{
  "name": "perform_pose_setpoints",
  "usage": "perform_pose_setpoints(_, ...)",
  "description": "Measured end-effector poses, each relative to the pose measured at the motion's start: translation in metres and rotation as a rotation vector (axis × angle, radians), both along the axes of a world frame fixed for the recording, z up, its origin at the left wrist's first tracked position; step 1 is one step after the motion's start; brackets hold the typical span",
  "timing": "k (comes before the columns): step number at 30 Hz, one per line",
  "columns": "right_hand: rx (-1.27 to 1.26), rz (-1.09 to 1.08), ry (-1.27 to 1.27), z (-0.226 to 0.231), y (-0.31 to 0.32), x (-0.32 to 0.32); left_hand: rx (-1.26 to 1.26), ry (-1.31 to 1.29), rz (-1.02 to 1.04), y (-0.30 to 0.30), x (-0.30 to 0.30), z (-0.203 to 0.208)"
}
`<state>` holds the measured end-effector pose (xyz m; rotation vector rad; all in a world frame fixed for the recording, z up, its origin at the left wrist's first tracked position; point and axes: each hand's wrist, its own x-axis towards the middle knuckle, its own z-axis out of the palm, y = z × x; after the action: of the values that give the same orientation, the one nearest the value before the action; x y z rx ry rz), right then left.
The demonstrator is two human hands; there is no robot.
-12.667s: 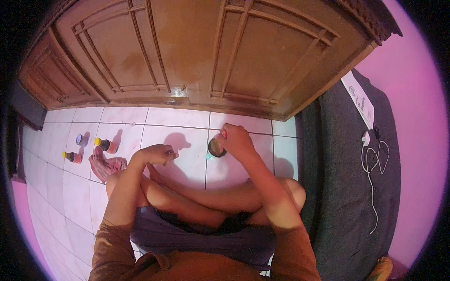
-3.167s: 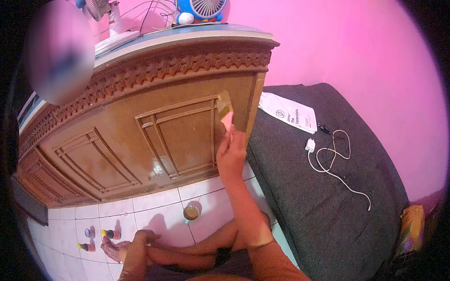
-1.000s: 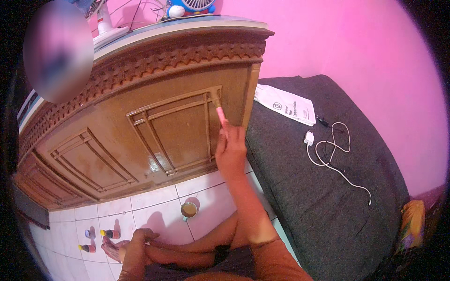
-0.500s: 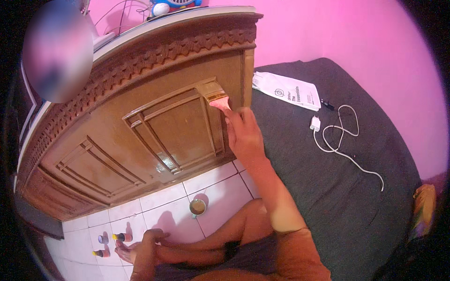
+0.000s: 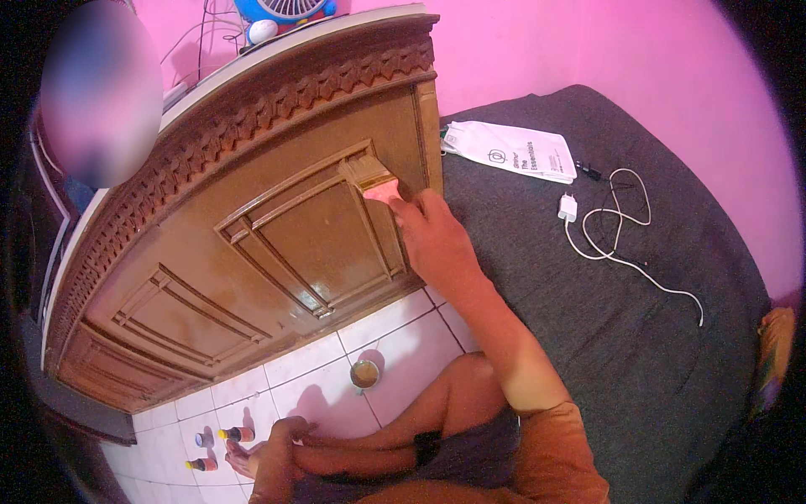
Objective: The person stains a wooden cabinet by applying a liquid from a small container onto the wood using a paintbrush.
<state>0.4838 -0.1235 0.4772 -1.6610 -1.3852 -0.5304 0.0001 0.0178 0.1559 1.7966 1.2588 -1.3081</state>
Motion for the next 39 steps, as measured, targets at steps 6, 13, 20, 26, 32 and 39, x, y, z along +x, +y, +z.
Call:
perform_pose_setpoints(6, 0.005, -0.01, 0.004, 0.001, 0.004, -0.005, 0.014, -0.005, -0.009, 0.005, 0.008, 0.001)
perform_pose_setpoints(13, -0.037, -0.031, 0.072, 0.003, 0.004, -0.009, 0.011, -0.008, -0.008, 0.003, 0.012, 0.0)
perform_pose_setpoints(20, 0.018, 0.076, 0.262, 0.002, -0.027, -0.043, 0.012, -0.019, 0.015, 0.001, -0.007, -0.003)
perform_pose_setpoints(26, -0.255, 0.245, 0.48, -0.049, -0.053, -0.063, -0.006, -0.098, -0.033, 0.006, 0.018, -0.015)
perform_pose_setpoints(32, -0.604, 0.448, 0.483, -0.112, -0.033, -0.109, 0.028, -0.158, -0.022, 0.004, 0.02, -0.005)
perform_pose_setpoints(39, -0.766, 0.463, 0.345, -0.159, -0.006, -0.145, 0.069, -0.148, 0.012, -0.004, 0.001, -0.006)
